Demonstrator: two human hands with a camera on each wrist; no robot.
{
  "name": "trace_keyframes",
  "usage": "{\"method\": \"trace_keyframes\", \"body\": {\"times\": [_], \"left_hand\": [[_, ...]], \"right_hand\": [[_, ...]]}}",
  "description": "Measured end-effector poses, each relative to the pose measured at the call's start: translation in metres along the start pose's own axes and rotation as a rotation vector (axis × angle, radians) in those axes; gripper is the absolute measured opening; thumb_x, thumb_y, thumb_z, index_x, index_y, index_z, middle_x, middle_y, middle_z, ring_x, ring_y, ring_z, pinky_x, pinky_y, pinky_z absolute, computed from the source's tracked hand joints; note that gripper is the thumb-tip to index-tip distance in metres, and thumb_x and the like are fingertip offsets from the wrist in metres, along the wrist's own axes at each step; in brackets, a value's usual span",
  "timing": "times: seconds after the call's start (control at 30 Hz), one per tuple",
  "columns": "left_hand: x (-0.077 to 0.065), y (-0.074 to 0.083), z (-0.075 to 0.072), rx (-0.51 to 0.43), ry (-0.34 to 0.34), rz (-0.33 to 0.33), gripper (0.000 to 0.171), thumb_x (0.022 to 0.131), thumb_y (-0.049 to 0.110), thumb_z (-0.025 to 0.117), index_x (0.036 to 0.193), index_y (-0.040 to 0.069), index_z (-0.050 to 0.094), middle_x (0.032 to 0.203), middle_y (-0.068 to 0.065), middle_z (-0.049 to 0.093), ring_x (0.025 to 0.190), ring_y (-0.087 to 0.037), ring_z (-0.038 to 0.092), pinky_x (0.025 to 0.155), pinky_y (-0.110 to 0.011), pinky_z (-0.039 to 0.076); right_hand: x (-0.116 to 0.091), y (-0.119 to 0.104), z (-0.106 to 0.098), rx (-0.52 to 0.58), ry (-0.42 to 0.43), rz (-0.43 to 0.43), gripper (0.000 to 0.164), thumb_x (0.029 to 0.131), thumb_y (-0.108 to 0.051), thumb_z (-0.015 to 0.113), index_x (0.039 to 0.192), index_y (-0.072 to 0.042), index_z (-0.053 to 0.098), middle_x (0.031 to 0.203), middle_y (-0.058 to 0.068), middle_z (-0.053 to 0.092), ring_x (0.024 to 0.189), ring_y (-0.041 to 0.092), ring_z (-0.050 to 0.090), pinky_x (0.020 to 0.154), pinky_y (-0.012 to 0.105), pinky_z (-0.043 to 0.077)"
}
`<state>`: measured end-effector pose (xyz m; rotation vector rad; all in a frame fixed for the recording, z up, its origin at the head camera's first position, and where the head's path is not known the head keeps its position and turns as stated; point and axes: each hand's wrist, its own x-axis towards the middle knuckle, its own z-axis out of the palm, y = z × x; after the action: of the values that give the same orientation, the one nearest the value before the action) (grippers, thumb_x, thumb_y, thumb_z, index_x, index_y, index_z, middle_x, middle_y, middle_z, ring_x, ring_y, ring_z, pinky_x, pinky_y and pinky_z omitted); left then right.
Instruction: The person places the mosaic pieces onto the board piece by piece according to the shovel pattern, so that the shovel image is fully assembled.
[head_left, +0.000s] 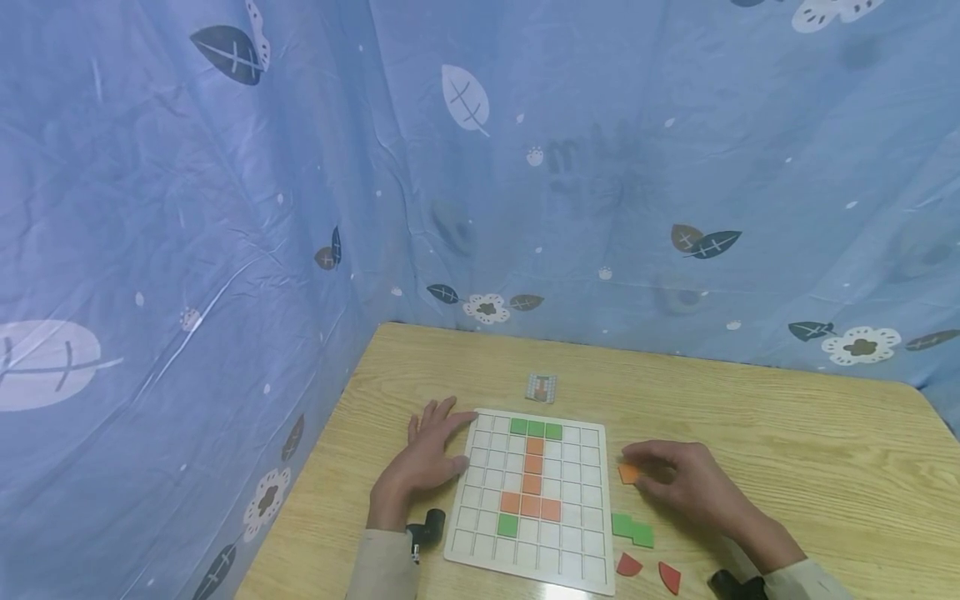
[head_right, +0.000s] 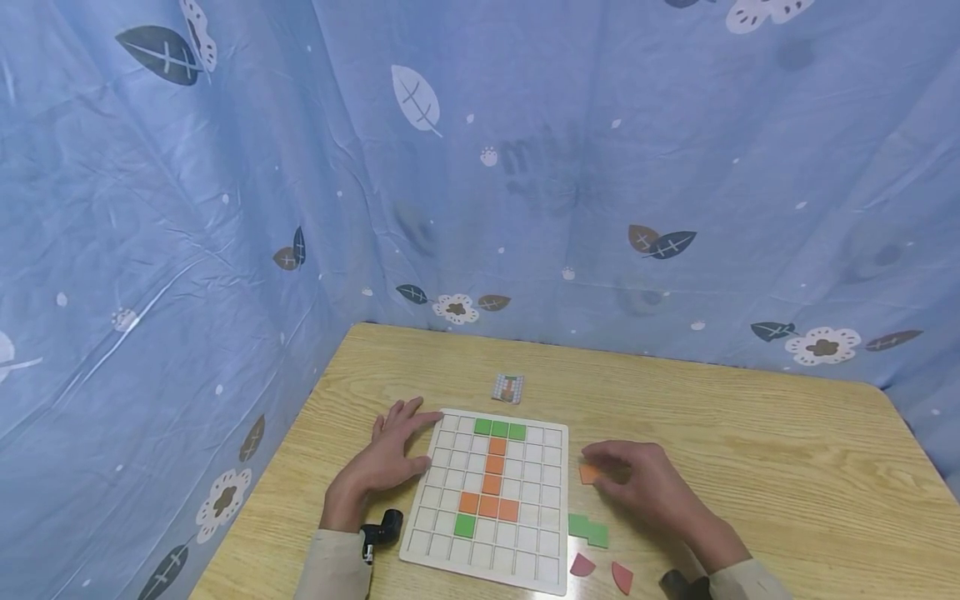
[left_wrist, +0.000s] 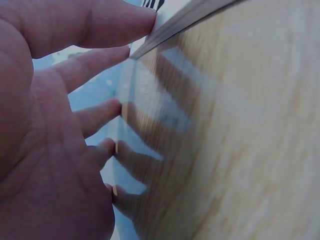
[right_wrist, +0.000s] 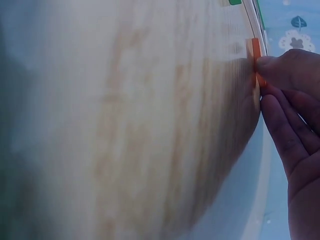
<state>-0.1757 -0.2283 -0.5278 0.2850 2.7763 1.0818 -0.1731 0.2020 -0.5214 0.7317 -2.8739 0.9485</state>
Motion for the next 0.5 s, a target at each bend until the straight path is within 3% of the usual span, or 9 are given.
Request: {"method": "trace_keyframes", "body": {"times": [0.2, 0.5], "left_hand": [[-0.0011, -0.0004, 0.0003, -0.01, -0.001, 0.008, 0.076, 0.085, 0.009, 0.07, 0.159, 0.019, 0.057, 0.18, -0.022, 0.027, 0.17, -0.05, 0.006, 0.134, -0.071, -0.006], [-0.0011, 0.0002, -0.0007, -0.011, -0.001, 0.013, 0.076, 0.086, 0.01, 0.07, 0.16, 0.02, 0.057, 0.18, -0.021, 0.026, 0.17, -0.049, 0.005, 0.134, -0.072, -0.007]], "right_hand": [[-0.0005, 0.001, 0.0022, -0.023, 0.038, -0.041, 0.037, 0.083, -0.011, 0.093, 0.118, -0.022, 0.084, 0.116, -0.006, 0.084, 0.109, 0.016, 0.08, 0.094, 0.041, 0.066], [-0.002, -0.0011, 0.003, -0.044, 0.045, -0.029, 0.036, 0.083, -0.01, 0.093, 0.116, -0.022, 0.085, 0.114, -0.007, 0.084, 0.107, 0.011, 0.079, 0.093, 0.04, 0.067]]}}
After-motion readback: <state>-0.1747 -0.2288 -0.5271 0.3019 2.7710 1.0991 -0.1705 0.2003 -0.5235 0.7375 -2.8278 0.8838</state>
